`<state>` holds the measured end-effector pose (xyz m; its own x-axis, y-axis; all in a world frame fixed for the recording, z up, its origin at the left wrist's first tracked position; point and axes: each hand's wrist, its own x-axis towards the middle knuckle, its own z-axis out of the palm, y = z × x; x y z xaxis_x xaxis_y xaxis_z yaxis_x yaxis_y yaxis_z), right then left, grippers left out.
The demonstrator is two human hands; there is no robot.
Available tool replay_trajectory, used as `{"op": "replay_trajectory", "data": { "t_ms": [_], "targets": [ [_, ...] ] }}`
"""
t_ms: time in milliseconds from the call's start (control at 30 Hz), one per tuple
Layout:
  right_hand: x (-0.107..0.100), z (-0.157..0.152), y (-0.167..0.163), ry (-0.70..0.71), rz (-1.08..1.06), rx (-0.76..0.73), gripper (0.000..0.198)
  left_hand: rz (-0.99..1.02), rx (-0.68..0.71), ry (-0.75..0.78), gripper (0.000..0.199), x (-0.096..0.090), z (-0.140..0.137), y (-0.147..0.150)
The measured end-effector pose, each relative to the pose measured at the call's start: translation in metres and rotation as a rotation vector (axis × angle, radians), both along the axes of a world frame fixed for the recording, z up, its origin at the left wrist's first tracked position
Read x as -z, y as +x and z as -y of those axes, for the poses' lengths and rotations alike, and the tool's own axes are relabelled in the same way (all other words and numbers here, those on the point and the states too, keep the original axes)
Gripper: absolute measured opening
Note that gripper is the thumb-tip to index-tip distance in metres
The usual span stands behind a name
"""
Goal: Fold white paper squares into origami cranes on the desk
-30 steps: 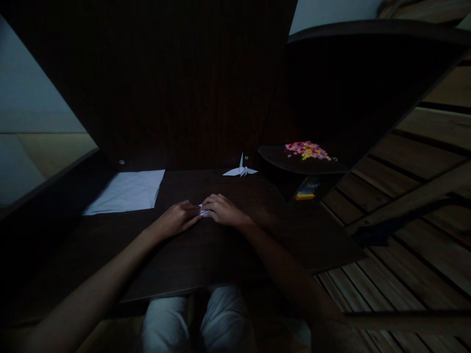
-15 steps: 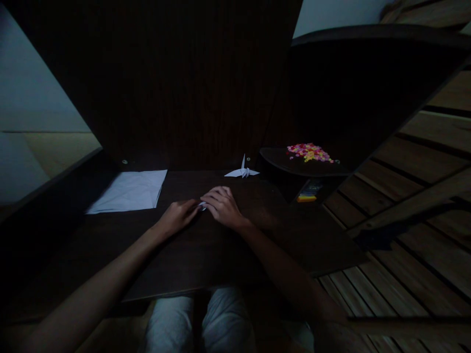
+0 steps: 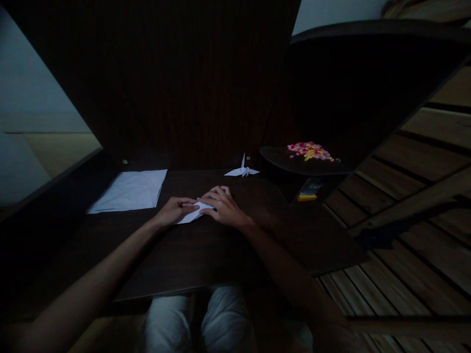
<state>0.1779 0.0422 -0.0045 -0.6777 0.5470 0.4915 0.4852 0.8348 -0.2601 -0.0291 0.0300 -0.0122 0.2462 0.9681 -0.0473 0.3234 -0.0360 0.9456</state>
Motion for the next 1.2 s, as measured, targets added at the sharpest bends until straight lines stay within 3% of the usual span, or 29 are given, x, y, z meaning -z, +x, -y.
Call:
{"op": "replay_trajectory", "data": {
  "t_ms": [200, 300, 633, 933, 1200],
  "targets": [
    [0.01, -0.001, -0.003, -0.045, 0.101, 0.023, 0.034, -0.415, 0.066, 0.442, 0.022, 0.001, 0.002, 0.001],
    [0.011, 0.0, -0.005, -0.061, 0.108, 0.051, 0.028, -0.524, 0.082, 0.56, 0.021, 0.003, 0.002, 0.003],
    [0.016, 0.001, -0.009, -0.082, 0.06, 0.068, 0.018, -0.478, 0.065, 0.538, 0.023, 0.003, 0.003, 0.0],
    [0.021, -0.002, -0.013, -0.186, -0.005, 0.104, 0.031, -0.478, 0.058, 0.481, 0.023, 0.001, 0.003, 0.001],
    [0.022, -0.001, -0.015, -0.207, -0.008, 0.196, 0.024, -0.459, 0.092, 0.521, 0.02, 0.003, 0.003, 0.002]
  ]
}}
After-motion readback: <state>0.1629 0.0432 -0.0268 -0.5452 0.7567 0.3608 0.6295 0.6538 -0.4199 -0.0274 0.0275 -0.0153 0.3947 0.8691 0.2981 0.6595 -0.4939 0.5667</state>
